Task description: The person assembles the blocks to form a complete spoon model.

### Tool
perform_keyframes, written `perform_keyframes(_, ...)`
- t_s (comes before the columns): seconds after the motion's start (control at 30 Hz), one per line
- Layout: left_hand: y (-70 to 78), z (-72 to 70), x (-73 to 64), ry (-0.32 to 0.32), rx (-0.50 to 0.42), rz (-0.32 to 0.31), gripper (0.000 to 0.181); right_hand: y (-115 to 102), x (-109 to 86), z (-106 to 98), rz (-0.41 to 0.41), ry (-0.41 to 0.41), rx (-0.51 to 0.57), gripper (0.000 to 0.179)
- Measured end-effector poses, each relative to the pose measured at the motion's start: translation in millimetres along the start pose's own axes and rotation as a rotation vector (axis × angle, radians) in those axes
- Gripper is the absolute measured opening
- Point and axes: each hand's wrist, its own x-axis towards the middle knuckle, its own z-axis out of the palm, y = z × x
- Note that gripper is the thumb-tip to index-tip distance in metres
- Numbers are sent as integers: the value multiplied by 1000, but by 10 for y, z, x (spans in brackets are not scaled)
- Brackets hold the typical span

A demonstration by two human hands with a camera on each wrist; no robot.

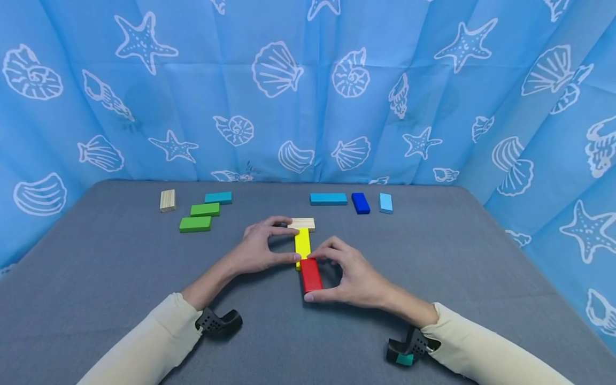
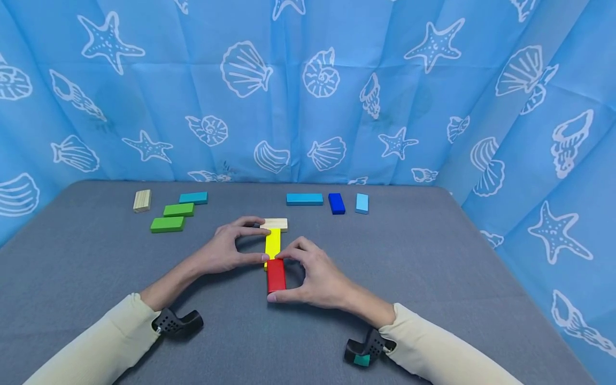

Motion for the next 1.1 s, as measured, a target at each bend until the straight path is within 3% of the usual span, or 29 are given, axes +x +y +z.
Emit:
perform_keyframes(0.23, 2, 2, 7, 5, 10, -9, 60, -24, -7, 73, -1, 28, -22, 61)
perform_keyframes(0.6, -11, 26, 16, 7, 11, -11, 59, -43, -23, 120, -9, 4, -95, 62)
perform_keyframes(1.1, -7, 18, 16, 3, 2, -9, 60, -3, -6, 143, -5, -6, -93, 64)
